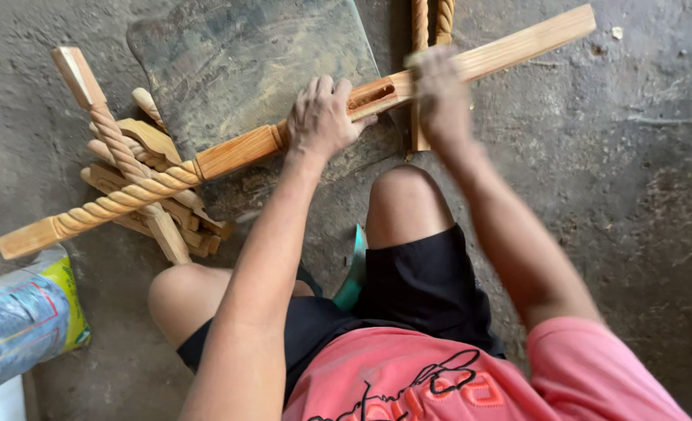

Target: The person sands long decorative wooden legs using a piece of sandpaper, handling them one at a time and wiping along their length.

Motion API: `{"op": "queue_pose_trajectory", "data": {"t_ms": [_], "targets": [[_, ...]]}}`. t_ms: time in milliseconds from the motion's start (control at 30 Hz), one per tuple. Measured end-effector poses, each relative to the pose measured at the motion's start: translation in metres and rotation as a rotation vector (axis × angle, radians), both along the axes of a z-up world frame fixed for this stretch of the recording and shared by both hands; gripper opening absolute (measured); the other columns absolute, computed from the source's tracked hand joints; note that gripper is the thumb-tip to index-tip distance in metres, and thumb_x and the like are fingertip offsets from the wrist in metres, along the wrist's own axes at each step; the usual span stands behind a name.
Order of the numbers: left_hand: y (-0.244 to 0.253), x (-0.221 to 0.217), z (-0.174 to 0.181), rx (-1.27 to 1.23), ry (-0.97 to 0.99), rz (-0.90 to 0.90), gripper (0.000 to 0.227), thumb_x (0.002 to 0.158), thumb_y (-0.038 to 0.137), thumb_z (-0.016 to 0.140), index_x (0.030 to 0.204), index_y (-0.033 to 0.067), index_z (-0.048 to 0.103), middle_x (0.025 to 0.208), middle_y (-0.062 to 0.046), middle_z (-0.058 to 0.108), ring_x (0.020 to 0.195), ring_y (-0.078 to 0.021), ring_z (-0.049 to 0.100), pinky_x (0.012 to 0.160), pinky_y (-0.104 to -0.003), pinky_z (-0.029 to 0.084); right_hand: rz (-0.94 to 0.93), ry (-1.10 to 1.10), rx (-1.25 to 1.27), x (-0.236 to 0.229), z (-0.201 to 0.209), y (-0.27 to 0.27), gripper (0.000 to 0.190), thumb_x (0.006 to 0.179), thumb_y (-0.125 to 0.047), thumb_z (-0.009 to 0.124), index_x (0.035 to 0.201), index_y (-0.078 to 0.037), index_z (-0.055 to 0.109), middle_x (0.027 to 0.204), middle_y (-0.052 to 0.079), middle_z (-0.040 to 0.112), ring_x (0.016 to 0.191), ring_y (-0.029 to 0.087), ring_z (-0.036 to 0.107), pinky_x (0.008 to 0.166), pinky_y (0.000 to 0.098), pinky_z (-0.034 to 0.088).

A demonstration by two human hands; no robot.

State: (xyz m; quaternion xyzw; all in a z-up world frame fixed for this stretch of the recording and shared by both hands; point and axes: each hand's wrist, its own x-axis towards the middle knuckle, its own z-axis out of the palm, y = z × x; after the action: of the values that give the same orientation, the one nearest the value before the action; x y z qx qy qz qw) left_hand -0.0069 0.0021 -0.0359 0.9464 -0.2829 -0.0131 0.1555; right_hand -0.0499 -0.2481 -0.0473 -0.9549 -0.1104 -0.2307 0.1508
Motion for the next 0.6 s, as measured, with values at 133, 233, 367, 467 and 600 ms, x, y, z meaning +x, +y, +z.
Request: {"op": "queue_pose_trajectory", "data": {"t_ms": [133, 233, 367, 467, 600], "targets": [[0.006, -0.006, 0.006, -0.027, -0.089, 0.006, 0.06, 0.076, 0.061, 0.084, 0.101, 0.0109, 0.064, 0.094, -0.008, 0.056, 0.086, -0.0219, 0.054, 0.07, -0.038, 0.049, 0.245, 0.143, 0.025, -0.009, 0.018, -0.022, 0.032, 0.106, -0.006, 0.045, 0.13, 0.005, 0.062, 0.135, 0.024, 0.064, 0.134, 0.039, 0.057, 0.119, 0.0466, 0.042], [0.0, -0.022, 0.027, 0.02, -0.204, 0.032, 0.061, 0.074, 0.059, 0.085, 0.103, 0.0105, 0.062, 0.099, -0.01, 0.055, 0.093, -0.0246, 0.054, 0.076, -0.039, 0.05, -0.116, 0.407, -0.133, -0.003, 0.046, -0.097, 0.025, 0.121, -0.008, 0.043, 0.131, 0.005, 0.063, 0.135, 0.025, 0.063, 0.137, 0.038, 0.055, 0.129, 0.0497, 0.035], [0.0, -0.049, 0.042, 0.096, -0.292, 0.047, 0.083, 0.071, 0.083, 0.072, 0.103, 0.0073, 0.056, 0.095, -0.013, 0.054, 0.089, -0.0292, 0.055, 0.08, -0.05, 0.049, -0.13, 0.12, -0.238, -0.018, 0.05, -0.112, 0.026, 0.112, -0.004, 0.048, 0.13, 0.008, 0.062, 0.143, 0.028, 0.061, 0.14, 0.041, 0.05, 0.118, 0.0524, 0.032], [0.001, -0.055, 0.053, 0.022, -0.518, 0.001, 0.092, 0.068, 0.073, 0.075, 0.128, 0.0063, 0.053, 0.103, -0.02, 0.057, 0.089, -0.029, 0.056, 0.077, -0.053, 0.048, -0.086, 0.324, -0.215, -0.033, 0.061, -0.037, 0.032, 0.109, 0.004, 0.042, 0.131, 0.002, 0.064, 0.144, 0.026, 0.059, 0.147, 0.037, 0.047, 0.133, 0.0462, 0.027], [0.005, -0.058, 0.052, 0.05, -0.076, 0.001, 0.094, 0.073, 0.053, 0.086, 0.141, -0.0009, 0.048, 0.109, -0.018, 0.057, 0.101, -0.0323, 0.056, 0.082, -0.047, 0.048, 0.302, 0.235, -0.204, -0.049, 0.084, 0.012, 0.043, 0.108, -0.02, 0.043, 0.135, 0.008, 0.061, 0.144, 0.026, 0.055, 0.14, 0.037, 0.043, 0.119, 0.0489, 0.024]]}}
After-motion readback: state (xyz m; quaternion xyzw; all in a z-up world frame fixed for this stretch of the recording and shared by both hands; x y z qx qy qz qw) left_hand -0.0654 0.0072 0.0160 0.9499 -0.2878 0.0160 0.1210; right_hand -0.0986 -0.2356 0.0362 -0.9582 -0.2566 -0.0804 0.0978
